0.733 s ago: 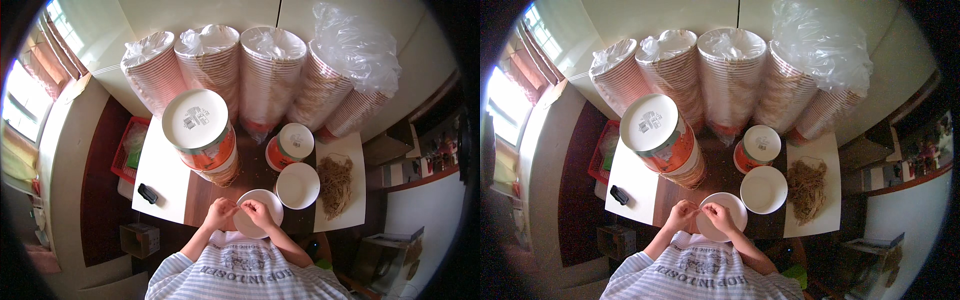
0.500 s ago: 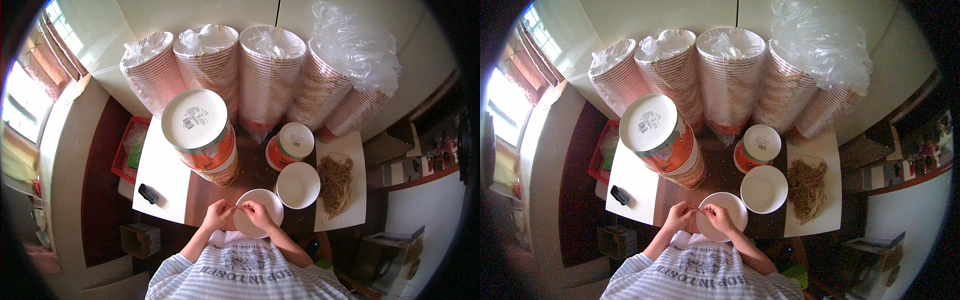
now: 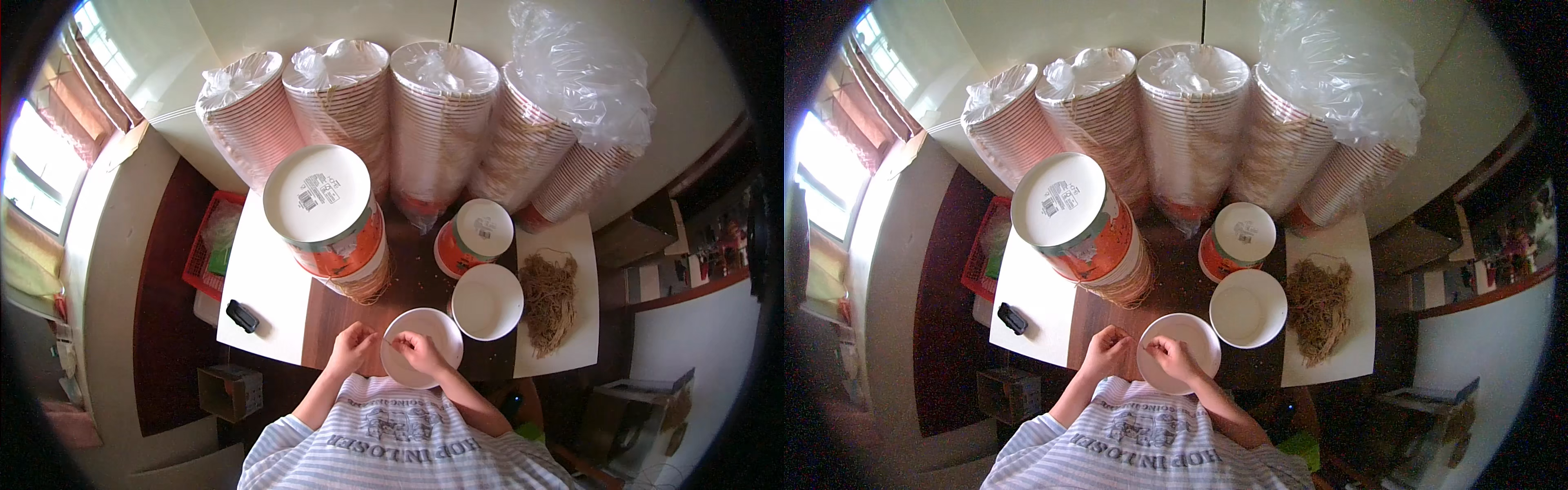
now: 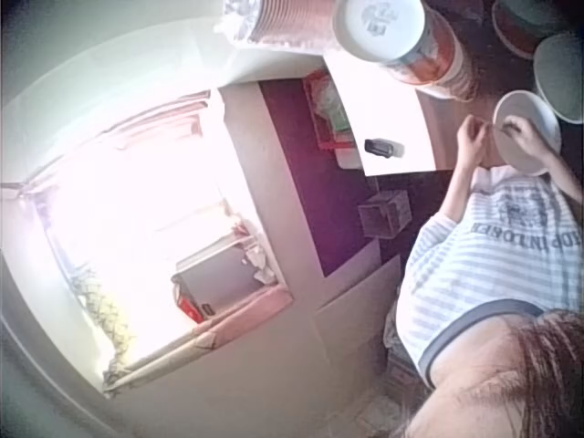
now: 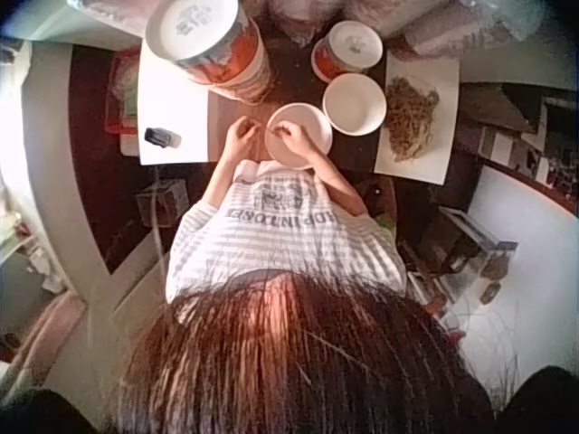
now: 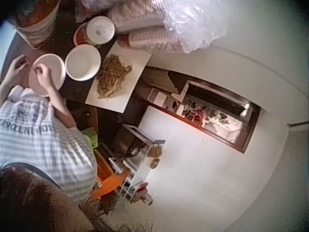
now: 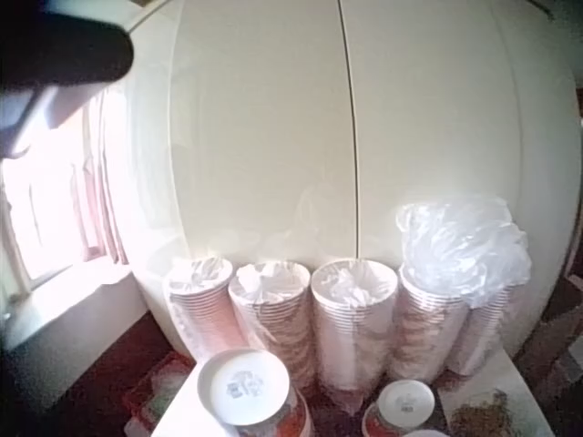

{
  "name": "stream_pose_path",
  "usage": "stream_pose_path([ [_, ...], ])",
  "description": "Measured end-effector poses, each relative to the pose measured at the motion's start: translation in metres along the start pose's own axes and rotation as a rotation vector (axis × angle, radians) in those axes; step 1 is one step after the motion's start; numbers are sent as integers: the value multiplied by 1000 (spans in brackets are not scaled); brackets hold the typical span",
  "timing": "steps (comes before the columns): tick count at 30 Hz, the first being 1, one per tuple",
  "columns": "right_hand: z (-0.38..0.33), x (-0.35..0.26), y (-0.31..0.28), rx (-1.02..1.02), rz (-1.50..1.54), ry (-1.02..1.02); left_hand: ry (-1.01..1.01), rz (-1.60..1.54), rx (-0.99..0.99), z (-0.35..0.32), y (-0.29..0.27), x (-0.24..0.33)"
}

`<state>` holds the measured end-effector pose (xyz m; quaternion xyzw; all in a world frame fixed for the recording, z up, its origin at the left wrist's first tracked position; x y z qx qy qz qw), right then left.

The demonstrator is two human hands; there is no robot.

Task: Manually attaching string handles to decorative paper buckets for packaging.

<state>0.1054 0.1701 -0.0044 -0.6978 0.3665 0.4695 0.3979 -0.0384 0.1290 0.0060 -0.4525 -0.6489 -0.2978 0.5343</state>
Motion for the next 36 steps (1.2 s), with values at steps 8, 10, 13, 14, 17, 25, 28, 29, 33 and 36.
stream_pose_path([
  [8, 2, 11, 2, 84, 38, -117, 121, 142, 77, 4, -5, -2],
  [10, 0, 15, 7, -17, -45, 13, 172, 181, 97, 4, -8, -1],
  [13, -4, 10, 8, -46, 62, 17, 245, 223, 90, 4, -8, 9],
  [14, -4, 12, 8, -44, 63, 18, 249, 276, 83, 4, -8, 14],
  [17, -4, 14, 13, -68, 125, -4, 236, 306, 86, 6, -10, 10],
  [25, -12, -7, 7, 65, -149, -105, 222, 160, 104, 16, -25, -4],
  [28, -17, -9, 12, 42, -114, -126, 147, 55, 96, 17, -29, -14],
  [29, -18, -13, 14, 43, -115, -126, 147, 55, 95, 16, -30, -14],
  [33, -27, -27, 27, -22, -286, -229, -182, -188, 128, 9, -32, -37],
  [36, -33, -41, 29, 28, -672, -415, -278, -280, 166, 2, -35, -55],
])
Point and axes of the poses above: each hand's wrist, its own z-axis towards the middle knuckle, its own y-axis out of the palm, x = y × z, the point moved 7 cm from there along z, towards the middle knuckle, and after that the axes turned 15 degrees about x, right-handed, at the moved point
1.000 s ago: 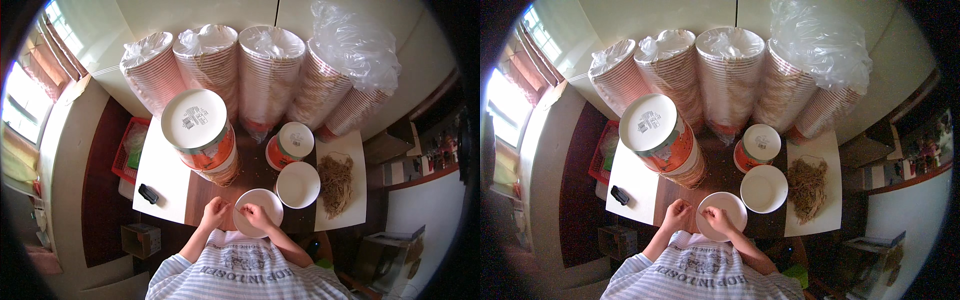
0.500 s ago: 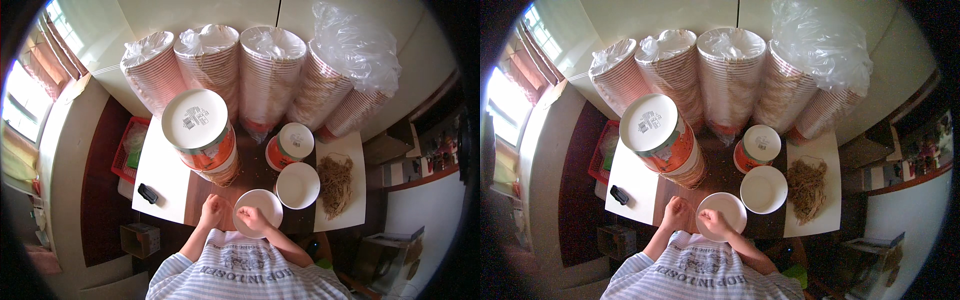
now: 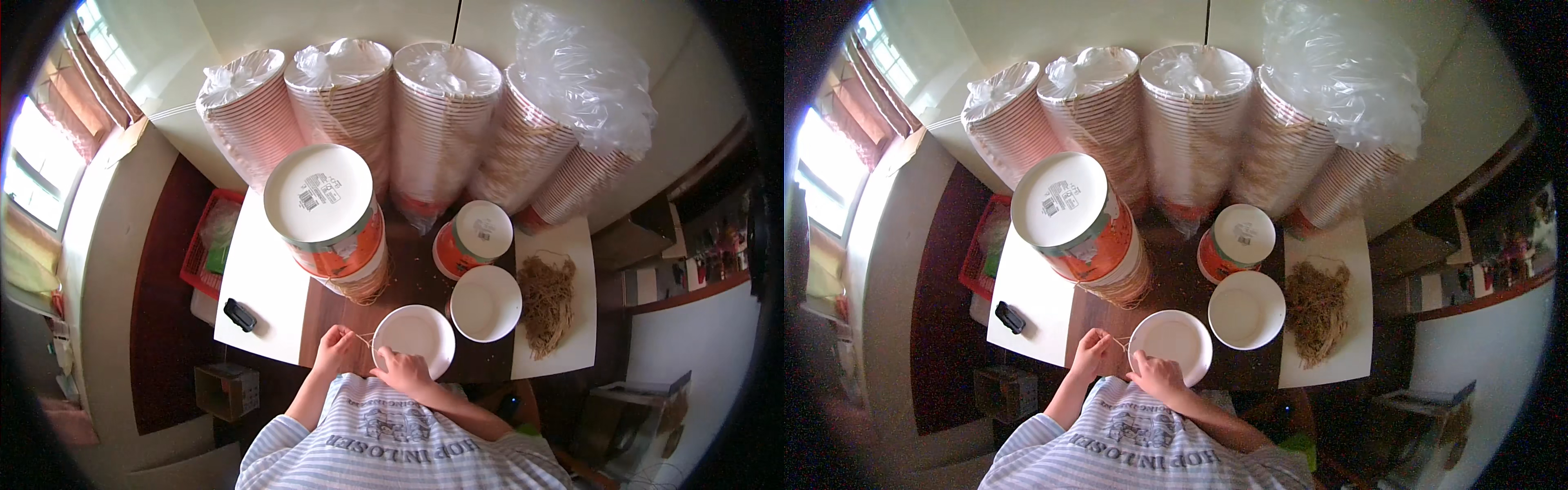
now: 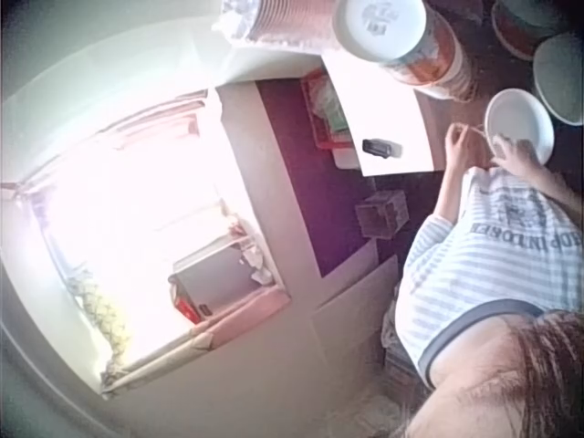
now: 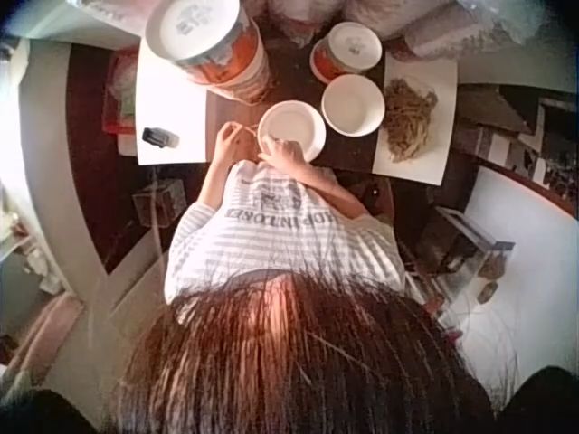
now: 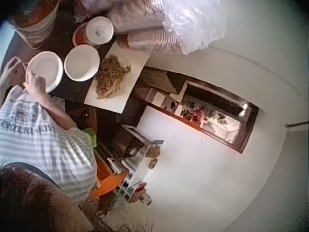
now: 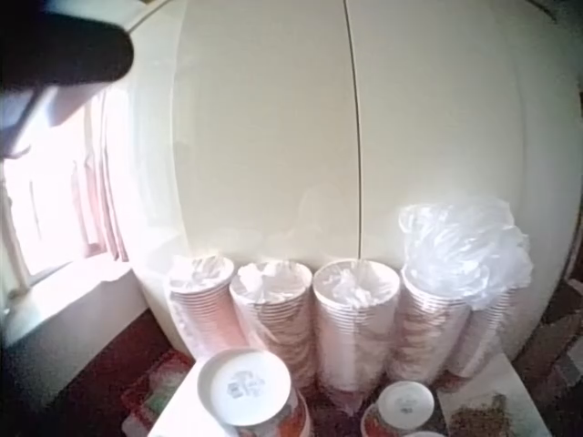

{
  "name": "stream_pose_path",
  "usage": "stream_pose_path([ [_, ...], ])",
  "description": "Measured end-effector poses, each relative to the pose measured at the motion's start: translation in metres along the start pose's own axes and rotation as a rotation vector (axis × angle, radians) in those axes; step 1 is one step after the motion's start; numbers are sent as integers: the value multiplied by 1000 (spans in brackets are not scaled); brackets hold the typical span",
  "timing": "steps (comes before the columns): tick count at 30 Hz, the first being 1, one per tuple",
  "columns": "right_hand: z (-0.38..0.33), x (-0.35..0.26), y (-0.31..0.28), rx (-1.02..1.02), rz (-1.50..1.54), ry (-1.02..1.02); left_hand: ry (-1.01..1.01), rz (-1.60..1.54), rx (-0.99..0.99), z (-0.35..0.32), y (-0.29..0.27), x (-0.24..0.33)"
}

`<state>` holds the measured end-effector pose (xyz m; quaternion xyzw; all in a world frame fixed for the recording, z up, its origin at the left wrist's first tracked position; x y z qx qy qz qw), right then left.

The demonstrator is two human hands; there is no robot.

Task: Manually attaching string handles to decorative paper buckets for packaging.

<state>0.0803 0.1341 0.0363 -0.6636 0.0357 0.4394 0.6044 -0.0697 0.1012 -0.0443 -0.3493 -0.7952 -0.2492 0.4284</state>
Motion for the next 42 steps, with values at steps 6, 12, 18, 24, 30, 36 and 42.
stream_pose_path([
  [6, 1, 11, -1, 55, -236, -137, -113, -56, -46, -9, -7, -22],
  [12, 15, 6, -42, 244, -285, -225, -139, -28, -98, -19, 3, -27],
  [18, -17, 8, -4, 22, -22, -183, -146, -118, 3, -16, 7, -39],
  [24, -27, 50, 55, -301, 21, 11, -326, 49, -151, -27, 15, -57],
  [30, -28, 56, 68, -424, 83, 125, -195, 246, -319, -33, 28, -58],
  [36, -29, 66, 74, -358, 170, 217, -215, 156, -210, -22, 22, -82],
  [42, -32, 68, 78, -443, -24, 146, -164, 79, -120, -3, 25, -67],
])
Point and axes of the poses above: each hand's wrist, its own z-axis towards the middle knuckle, its own y-axis out of the palm, x = y × z, the point moved 7 cm from there along z, towards the middle knuckle, and after that the axes turned 15 degrees about x, right-handed, at the moved point
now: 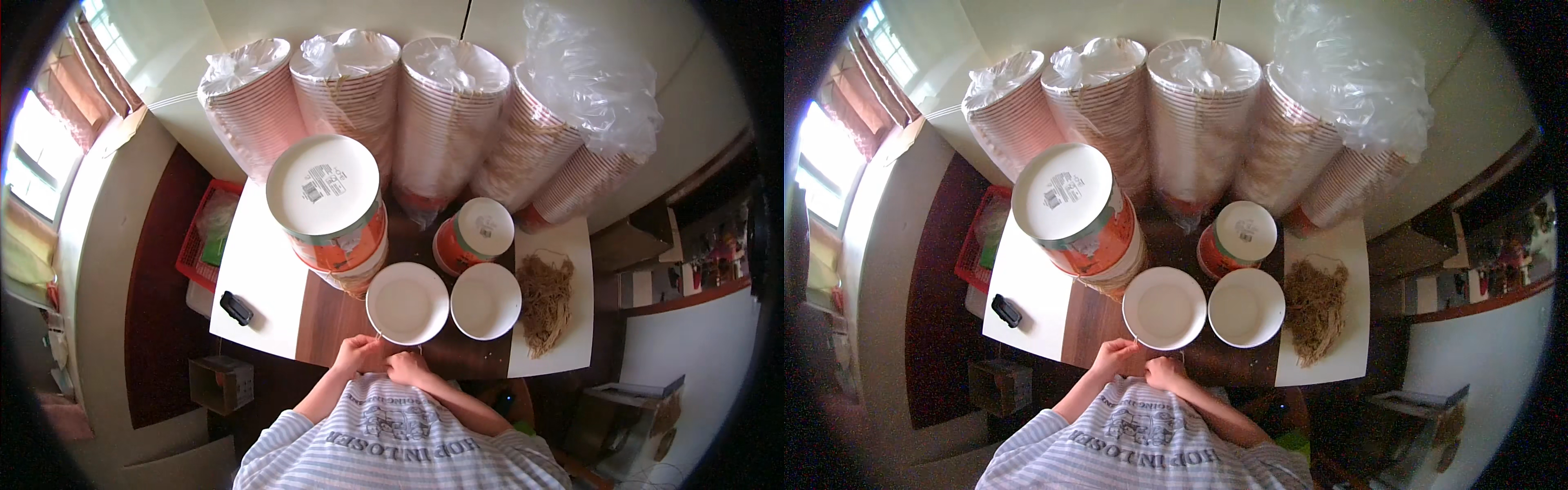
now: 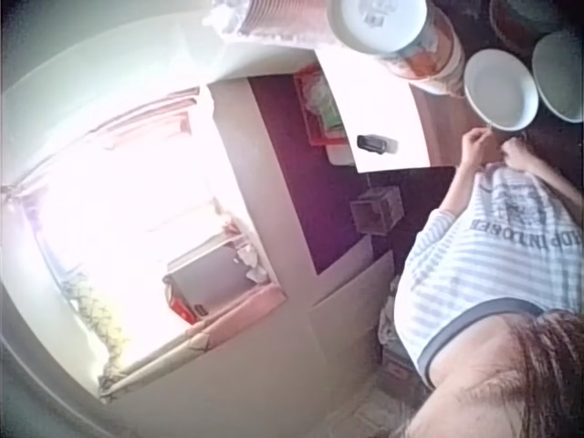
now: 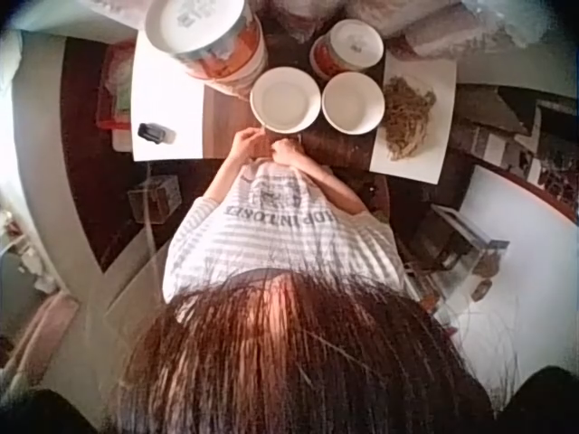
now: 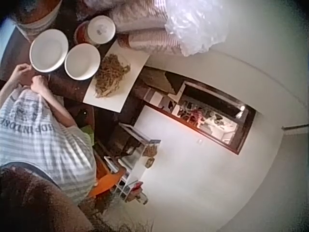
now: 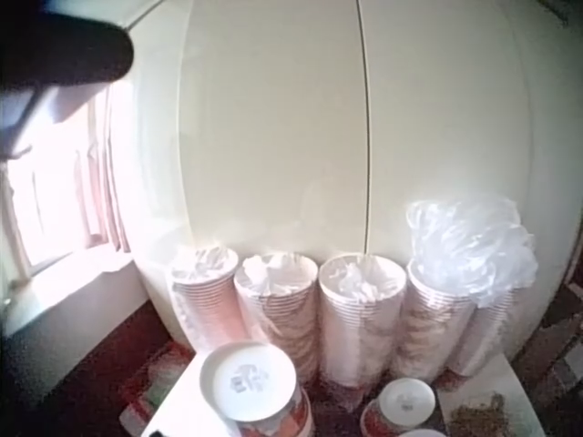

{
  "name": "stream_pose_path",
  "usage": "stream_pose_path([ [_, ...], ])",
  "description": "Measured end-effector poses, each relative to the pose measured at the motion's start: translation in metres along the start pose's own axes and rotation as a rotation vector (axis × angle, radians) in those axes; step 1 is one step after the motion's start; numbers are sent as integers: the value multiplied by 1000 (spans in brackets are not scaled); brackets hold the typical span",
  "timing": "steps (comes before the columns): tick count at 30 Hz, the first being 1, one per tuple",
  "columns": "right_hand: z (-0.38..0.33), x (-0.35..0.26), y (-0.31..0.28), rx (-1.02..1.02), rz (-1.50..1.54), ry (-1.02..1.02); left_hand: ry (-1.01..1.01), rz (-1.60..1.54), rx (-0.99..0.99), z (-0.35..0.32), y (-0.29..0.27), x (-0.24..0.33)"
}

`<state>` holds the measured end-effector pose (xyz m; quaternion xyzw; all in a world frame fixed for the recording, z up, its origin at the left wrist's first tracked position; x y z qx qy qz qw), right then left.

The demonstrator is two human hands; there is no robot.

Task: Manually attaching string handles to decorative paper buckets for packaging.

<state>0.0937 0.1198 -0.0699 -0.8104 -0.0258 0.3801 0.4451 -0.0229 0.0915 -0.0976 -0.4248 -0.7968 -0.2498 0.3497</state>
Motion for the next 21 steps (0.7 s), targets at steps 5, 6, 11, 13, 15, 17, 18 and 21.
stream_pose_path([
  [5, 0, 0, -2, -57, -74, 7, 135, 117, -25, 13, 9, 32],
  [6, -1, -2, -2, -107, -99, -9, 157, 155, -46, 14, 10, 36],
  [11, 1, -8, -1, -197, -294, -141, 188, 228, -69, 11, 18, 62],
  [13, 2, -12, -2, -177, -381, -217, 241, 288, -73, 13, 21, 74],
  [15, 2, -16, -3, -181, -400, -219, 368, 505, -122, 16, 26, 82],
  [17, 4, -16, -5, -180, -421, -213, 329, 482, -139, 23, 27, 82],
  [18, 5, -13, -1, -233, -422, -216, 287, 459, -153, 27, 28, 80],
  [21, 3, -21, -4, -315, -429, -223, 439, 539, -201, 32, 30, 78],
])
Point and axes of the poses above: each hand's wrist, its own z-axis towards the middle knuckle, its own y-axis out of the palm, x = y × z, the point moved 7 cm from there along z, towards the middle knuckle, and after that the axes turned 15 degrees about x, right-handed, at the moved point
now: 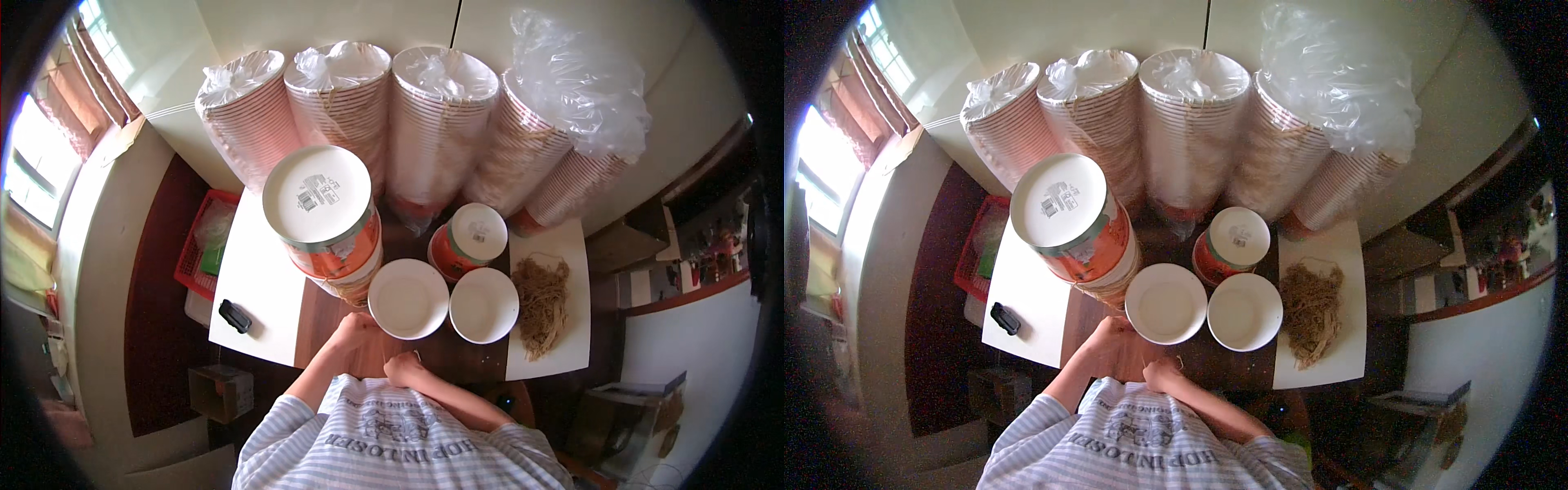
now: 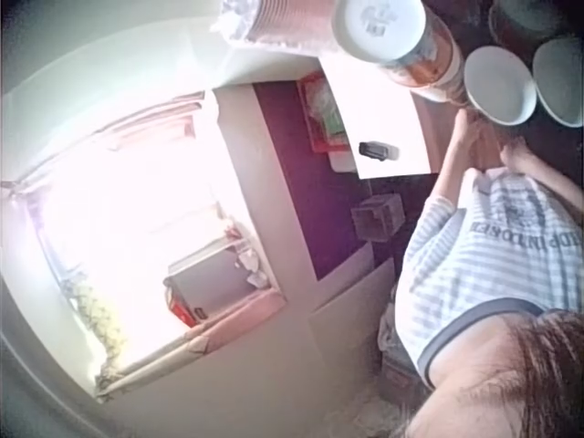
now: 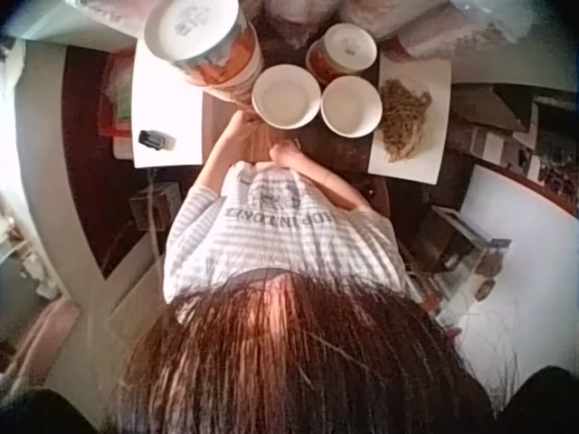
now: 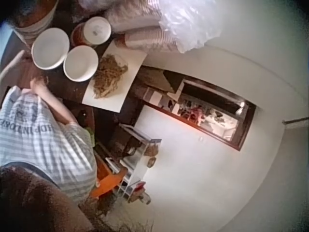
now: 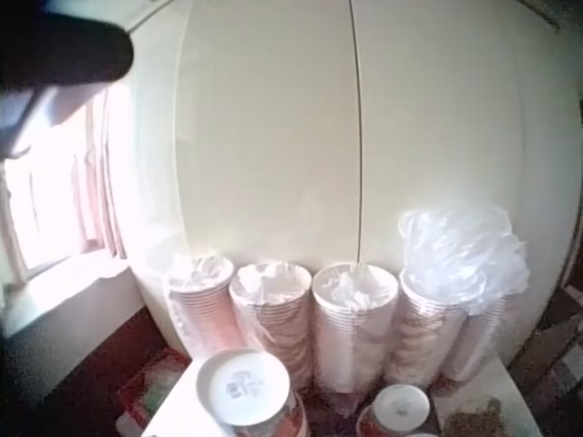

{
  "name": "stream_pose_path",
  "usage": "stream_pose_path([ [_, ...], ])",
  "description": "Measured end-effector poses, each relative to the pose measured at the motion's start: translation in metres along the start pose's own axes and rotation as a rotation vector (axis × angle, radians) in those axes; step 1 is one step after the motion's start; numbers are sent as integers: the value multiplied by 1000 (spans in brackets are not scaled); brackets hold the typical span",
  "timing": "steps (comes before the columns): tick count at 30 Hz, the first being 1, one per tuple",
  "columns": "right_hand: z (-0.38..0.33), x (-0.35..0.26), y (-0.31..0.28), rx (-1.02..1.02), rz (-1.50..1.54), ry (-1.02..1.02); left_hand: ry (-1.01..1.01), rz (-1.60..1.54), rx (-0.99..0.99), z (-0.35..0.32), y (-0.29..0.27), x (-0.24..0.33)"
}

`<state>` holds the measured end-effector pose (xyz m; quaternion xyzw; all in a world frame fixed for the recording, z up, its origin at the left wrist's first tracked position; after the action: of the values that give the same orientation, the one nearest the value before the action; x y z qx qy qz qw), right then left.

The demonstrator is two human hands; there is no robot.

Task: Manually attaching string handles to decorative paper buckets for packaging.

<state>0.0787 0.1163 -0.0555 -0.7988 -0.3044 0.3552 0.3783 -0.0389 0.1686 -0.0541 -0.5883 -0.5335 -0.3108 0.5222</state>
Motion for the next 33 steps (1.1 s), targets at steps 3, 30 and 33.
stream_pose_path([
  [3, 0, 1, 0, -23, 9, 2, -39, -40, -8, 1, 3, -2],
  [30, -118, 116, 59, 189, 430, 352, 761, 751, 175, -15, -16, 85],
  [33, -148, 129, 40, 141, 382, 447, 878, 809, 52, -39, 6, 92],
])
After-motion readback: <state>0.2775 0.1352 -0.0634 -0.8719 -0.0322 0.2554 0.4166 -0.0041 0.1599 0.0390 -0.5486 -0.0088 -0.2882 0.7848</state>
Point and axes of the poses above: each hand's wrist, its own z-axis towards the middle knuckle, its own y-axis out of the palm, x = y × z, the point moved 7 cm from there along z, towards the middle knuckle, and after that the axes turned 15 degrees about x, right-handed, at the moved point
